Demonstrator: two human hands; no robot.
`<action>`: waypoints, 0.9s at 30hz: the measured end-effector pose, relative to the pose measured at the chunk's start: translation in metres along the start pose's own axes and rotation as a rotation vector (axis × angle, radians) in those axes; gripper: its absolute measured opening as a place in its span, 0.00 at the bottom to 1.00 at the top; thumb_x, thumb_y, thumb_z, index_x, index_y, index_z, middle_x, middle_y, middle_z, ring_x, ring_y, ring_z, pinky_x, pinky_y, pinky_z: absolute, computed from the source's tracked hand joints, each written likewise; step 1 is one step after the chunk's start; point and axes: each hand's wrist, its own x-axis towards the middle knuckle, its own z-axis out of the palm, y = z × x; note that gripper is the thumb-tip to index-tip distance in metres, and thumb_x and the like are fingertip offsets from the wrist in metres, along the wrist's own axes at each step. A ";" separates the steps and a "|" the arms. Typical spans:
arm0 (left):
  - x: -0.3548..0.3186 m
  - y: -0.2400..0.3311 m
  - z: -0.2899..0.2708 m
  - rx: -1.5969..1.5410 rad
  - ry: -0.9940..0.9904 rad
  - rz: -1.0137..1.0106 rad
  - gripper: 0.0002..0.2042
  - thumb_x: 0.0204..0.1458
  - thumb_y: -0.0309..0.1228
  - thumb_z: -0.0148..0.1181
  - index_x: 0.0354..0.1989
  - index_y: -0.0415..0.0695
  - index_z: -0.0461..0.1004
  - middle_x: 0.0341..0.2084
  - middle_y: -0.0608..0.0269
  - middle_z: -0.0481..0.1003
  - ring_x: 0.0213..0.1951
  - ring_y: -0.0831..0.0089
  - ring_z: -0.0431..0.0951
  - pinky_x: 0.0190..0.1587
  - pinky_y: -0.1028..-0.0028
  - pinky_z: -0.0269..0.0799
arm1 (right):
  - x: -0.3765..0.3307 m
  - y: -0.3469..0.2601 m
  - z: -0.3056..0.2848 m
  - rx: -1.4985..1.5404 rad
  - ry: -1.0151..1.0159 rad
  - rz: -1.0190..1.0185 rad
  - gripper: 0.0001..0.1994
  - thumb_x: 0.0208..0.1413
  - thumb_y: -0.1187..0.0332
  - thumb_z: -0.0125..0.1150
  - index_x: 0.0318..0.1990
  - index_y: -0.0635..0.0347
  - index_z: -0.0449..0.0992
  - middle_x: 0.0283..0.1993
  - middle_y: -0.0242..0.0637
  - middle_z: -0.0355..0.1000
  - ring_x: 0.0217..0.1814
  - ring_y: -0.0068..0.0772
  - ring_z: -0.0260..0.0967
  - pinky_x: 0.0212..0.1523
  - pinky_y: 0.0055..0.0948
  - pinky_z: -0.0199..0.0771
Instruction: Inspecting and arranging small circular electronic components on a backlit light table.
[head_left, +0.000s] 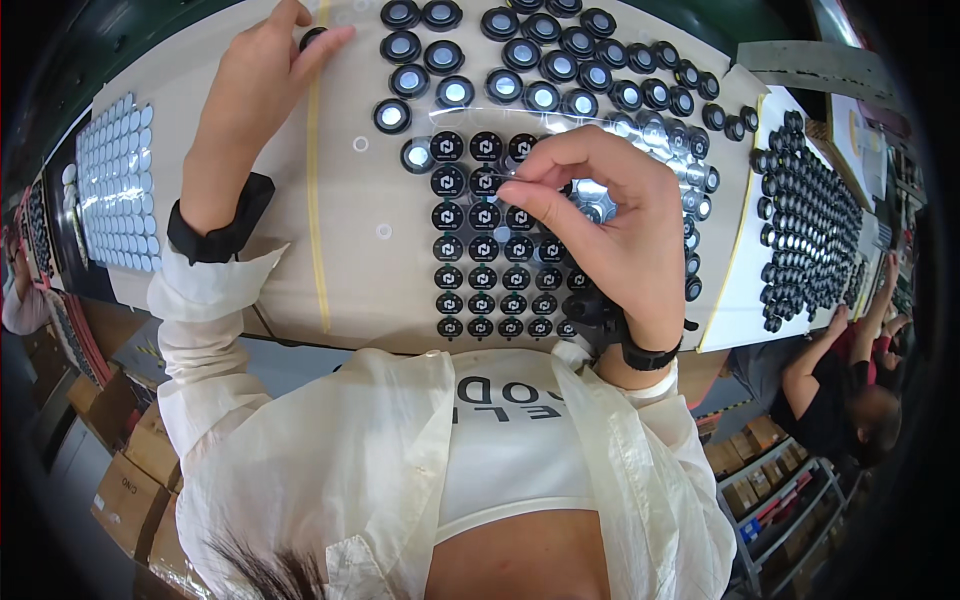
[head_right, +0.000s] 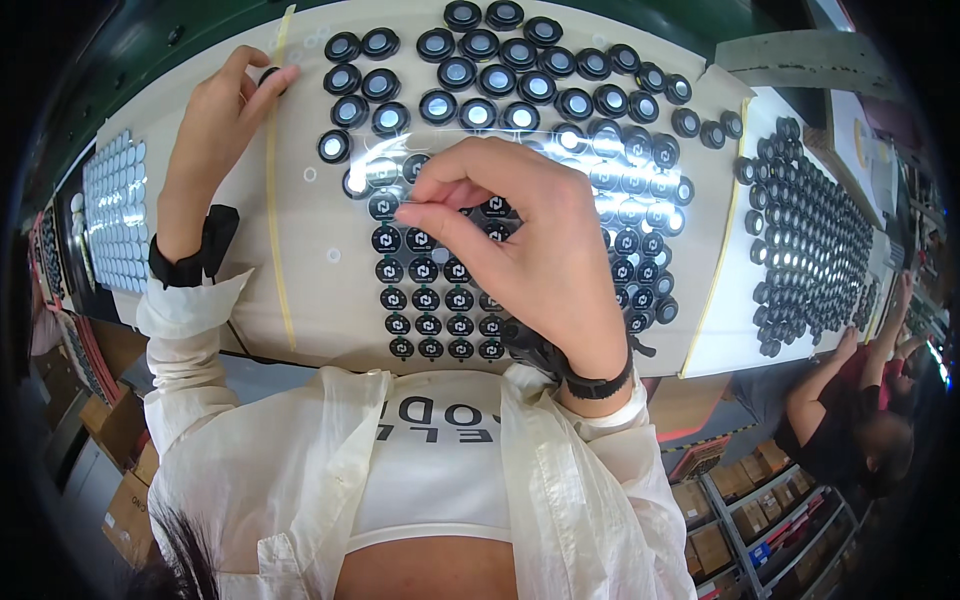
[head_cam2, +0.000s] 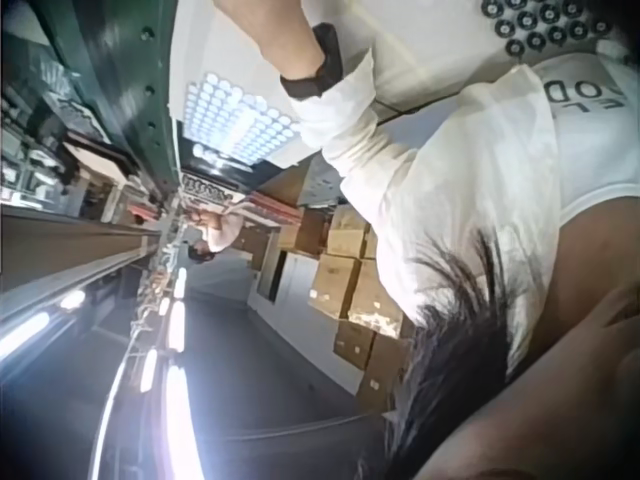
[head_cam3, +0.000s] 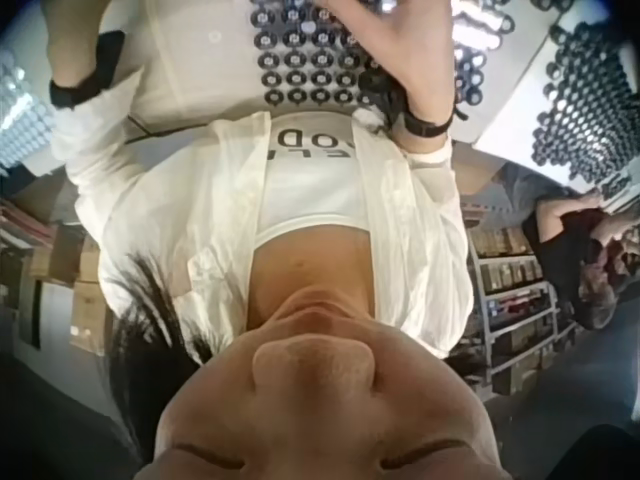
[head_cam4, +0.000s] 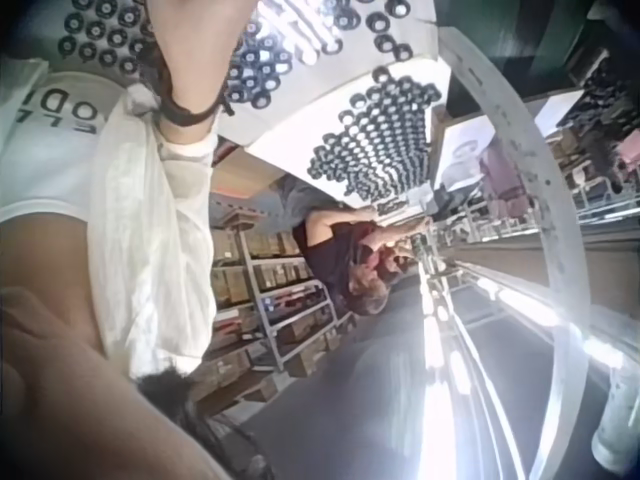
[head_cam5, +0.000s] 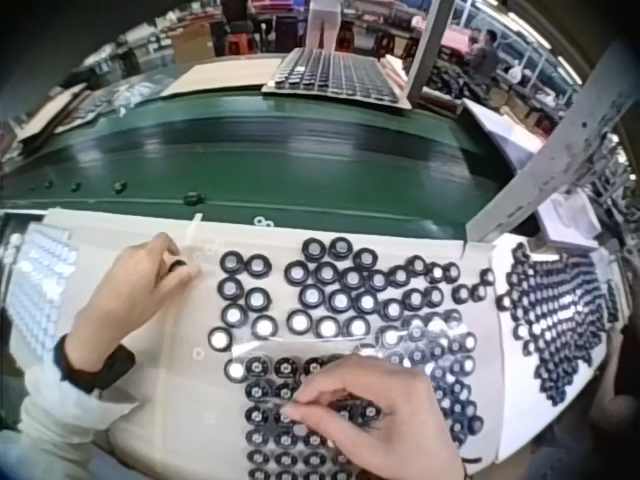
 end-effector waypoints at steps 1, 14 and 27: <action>0.001 -0.003 0.003 0.025 0.000 -0.035 0.17 0.57 0.37 0.65 0.50 0.41 0.74 0.29 0.56 0.72 0.19 0.72 0.68 0.24 0.74 0.67 | -0.002 0.000 0.000 0.037 -0.016 0.006 0.07 0.49 0.74 0.71 0.33 0.65 0.79 0.32 0.34 0.78 0.32 0.25 0.76 0.38 0.22 0.76; -0.039 0.094 -0.014 -1.119 -0.407 0.236 0.21 0.48 0.13 0.63 0.53 0.33 0.71 0.53 0.53 0.73 0.56 0.66 0.74 0.58 0.67 0.72 | -0.009 0.009 -0.005 0.422 0.113 0.205 0.05 0.57 0.72 0.66 0.35 0.66 0.79 0.31 0.31 0.76 0.33 0.17 0.72 0.32 0.16 0.71; -0.049 0.113 0.019 -1.234 -0.228 0.320 0.20 0.48 0.11 0.63 0.51 0.31 0.70 0.53 0.45 0.73 0.56 0.60 0.76 0.58 0.64 0.76 | -0.003 0.015 0.001 0.110 0.296 0.169 0.09 0.53 0.70 0.69 0.39 0.62 0.79 0.32 0.30 0.77 0.32 0.18 0.72 0.30 0.18 0.71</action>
